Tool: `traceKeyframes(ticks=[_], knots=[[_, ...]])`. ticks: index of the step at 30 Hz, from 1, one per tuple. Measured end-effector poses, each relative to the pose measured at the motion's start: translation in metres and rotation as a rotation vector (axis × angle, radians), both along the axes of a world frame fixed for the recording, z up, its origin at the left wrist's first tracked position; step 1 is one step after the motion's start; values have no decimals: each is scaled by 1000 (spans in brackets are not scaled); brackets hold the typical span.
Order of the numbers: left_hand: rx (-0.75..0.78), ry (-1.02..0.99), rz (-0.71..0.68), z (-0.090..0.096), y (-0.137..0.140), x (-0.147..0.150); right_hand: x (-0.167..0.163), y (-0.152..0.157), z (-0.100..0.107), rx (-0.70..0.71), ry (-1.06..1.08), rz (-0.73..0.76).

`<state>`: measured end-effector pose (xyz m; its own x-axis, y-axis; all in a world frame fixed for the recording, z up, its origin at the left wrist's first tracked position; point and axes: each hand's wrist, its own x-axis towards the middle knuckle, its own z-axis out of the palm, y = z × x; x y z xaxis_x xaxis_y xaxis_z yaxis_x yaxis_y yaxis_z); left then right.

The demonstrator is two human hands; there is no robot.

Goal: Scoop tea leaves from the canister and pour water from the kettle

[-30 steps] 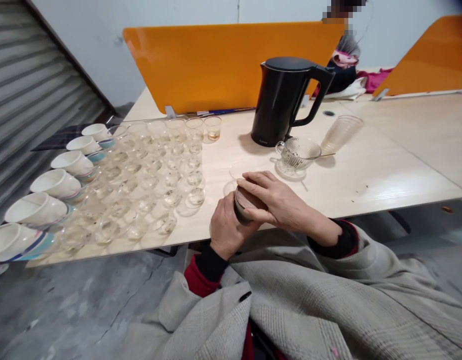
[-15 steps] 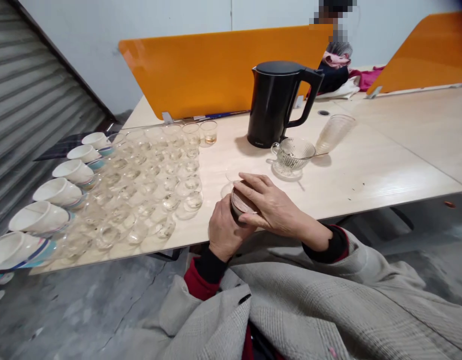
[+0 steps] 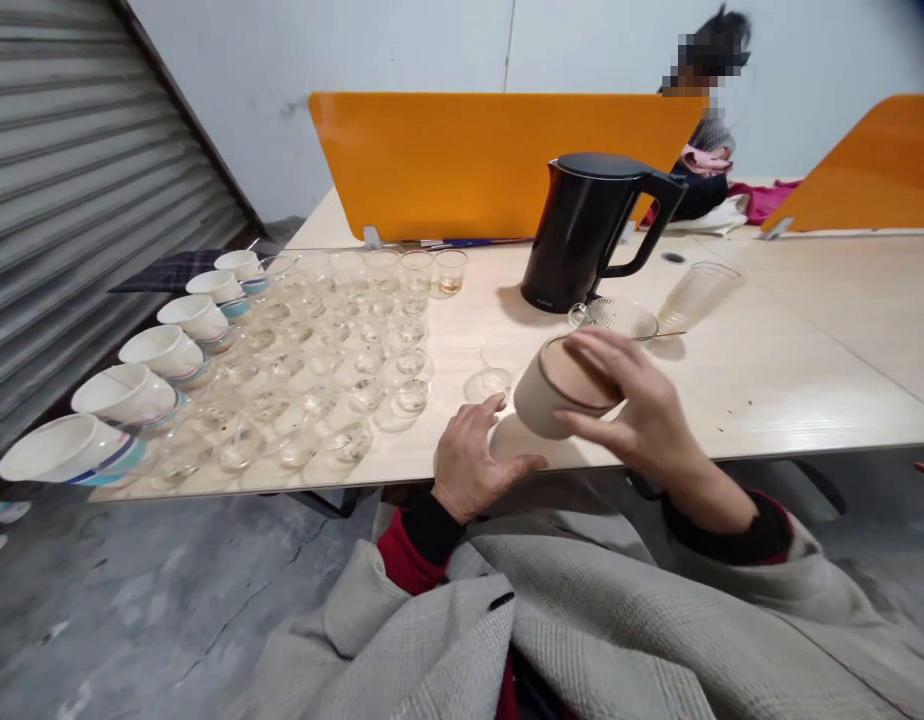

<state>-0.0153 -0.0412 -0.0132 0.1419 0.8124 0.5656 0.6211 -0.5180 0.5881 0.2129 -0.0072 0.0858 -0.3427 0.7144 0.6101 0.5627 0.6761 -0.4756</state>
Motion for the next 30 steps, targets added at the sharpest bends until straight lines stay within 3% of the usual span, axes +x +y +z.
traceKeyframes(ticks=[3, 6, 9, 14, 22, 30], knots=[[41, -36, -32, 1, 1, -1, 6, 28, 31, 110, 70, -65], [49, -53, -28, 0, 2, -1, -2, 75, 48, 172, 78, -119], [25, -70, -16, -1, 2, 0, -20, 128, 45, 109, -21, -160], [-38, -110, -21, 0, 0, 1, -56, 195, 17, -12, -152, -170], [-29, -110, -26, 1, 0, 1, -85, 229, -18, -196, -302, -100], [-9, -73, -11, 0, 1, 2, -83, 235, -21, -257, -339, -69]])
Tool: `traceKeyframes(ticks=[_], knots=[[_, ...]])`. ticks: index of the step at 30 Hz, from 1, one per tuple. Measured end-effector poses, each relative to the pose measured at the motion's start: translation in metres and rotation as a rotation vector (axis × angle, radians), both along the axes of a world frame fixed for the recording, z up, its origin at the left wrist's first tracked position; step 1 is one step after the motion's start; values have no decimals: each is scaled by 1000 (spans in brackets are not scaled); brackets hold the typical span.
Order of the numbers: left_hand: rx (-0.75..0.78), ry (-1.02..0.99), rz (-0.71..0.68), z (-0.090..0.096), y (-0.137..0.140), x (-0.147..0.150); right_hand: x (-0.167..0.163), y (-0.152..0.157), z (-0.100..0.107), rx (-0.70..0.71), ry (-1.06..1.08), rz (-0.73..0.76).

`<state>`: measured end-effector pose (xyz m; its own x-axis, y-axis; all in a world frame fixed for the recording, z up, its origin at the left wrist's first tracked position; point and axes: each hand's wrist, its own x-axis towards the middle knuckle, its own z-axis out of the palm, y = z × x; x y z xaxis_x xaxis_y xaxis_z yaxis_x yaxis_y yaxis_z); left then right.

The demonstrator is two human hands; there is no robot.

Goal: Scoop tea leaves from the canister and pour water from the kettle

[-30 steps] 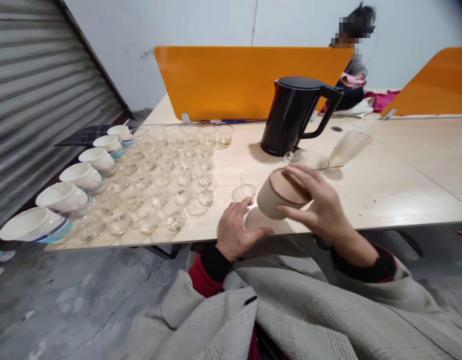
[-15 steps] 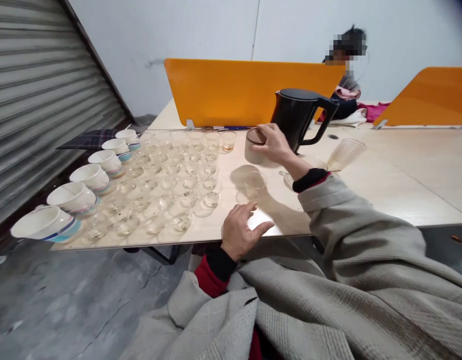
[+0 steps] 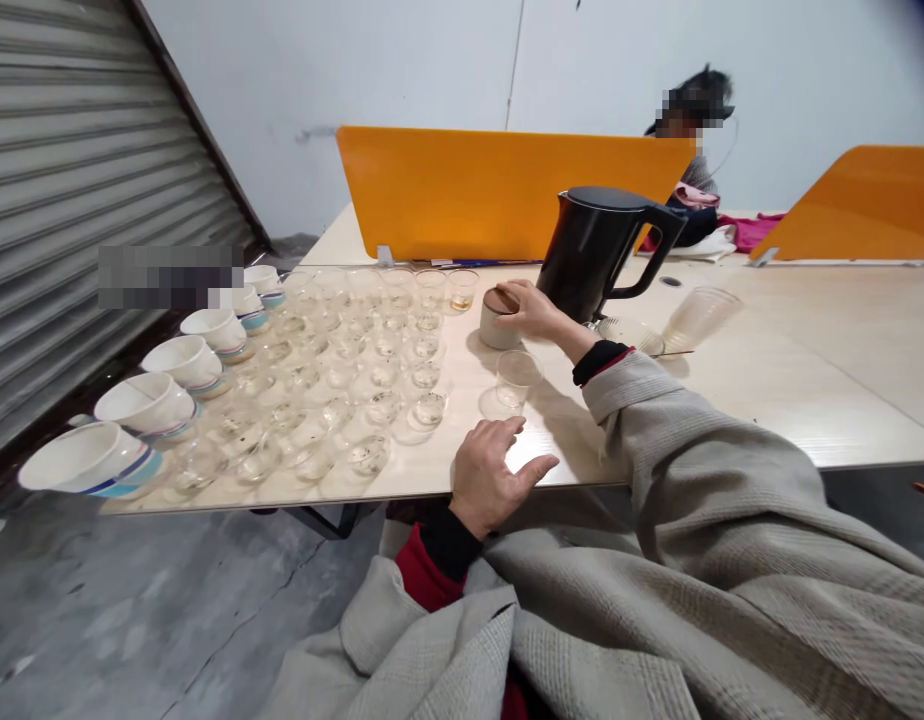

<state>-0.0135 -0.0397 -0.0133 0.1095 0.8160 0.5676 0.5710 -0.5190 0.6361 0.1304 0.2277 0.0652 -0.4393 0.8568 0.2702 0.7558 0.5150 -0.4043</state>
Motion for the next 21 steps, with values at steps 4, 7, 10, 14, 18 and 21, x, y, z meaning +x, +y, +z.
traceKeyframes(ticks=[4, 7, 10, 14, 18, 21], knots=[[5, 0, -5, 0, 0, -1, 13, -17, 8, 33, 9, -25], [8, 9, -4, 0, 1, -2, 37, -51, 22, 206, 64, -43], [21, 23, -1, 0, 1, -3, 74, -94, 43, 366, 76, -111], [23, 34, 4, 0, 2, -3, 127, -126, 68, 427, -65, -252], [34, 68, 21, 0, 2, -2, 147, -131, 69, 236, -389, -299], [38, 86, 28, 0, 2, -2, 136, -134, 54, 175, -625, -294]])
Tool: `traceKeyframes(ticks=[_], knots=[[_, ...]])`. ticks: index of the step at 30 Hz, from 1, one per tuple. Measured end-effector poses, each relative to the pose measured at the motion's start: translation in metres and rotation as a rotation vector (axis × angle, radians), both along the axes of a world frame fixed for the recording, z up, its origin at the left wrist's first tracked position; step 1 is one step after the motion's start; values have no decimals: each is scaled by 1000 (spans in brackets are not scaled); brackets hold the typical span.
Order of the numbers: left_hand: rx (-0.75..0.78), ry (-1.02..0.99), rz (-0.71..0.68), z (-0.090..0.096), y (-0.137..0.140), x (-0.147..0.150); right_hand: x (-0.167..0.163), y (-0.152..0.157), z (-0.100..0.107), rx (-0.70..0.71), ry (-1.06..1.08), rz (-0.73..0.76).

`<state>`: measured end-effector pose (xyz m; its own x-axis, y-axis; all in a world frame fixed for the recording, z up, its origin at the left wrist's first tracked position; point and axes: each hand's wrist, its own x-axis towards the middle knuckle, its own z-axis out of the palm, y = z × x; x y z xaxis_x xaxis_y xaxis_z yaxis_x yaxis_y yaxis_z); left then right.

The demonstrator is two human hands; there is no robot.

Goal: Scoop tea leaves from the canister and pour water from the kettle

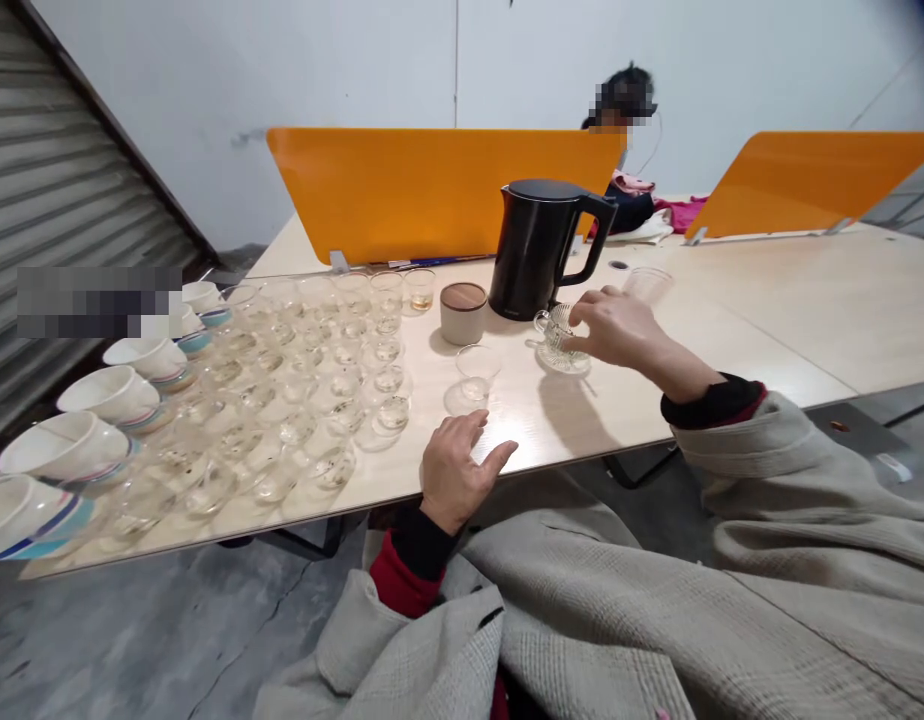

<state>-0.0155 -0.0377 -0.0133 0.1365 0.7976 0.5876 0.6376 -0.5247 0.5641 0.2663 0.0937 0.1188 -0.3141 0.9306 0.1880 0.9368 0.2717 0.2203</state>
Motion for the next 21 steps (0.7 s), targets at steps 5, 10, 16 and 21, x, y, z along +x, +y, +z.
traceKeyframes(ticks=[5, 10, 16, 21], knots=[[-12, 9, -3, 0, 0, 0, -16, -2, -22, 55, -128, -75], [-10, -3, -5, -2, 0, -1, -9, 3, -26, 61, -126, -109], [-9, -7, -14, -1, 0, -1, 7, -3, -17, 24, -111, -157], [15, 4, -8, -1, 1, 0, 31, -21, -11, -25, -141, -199]])
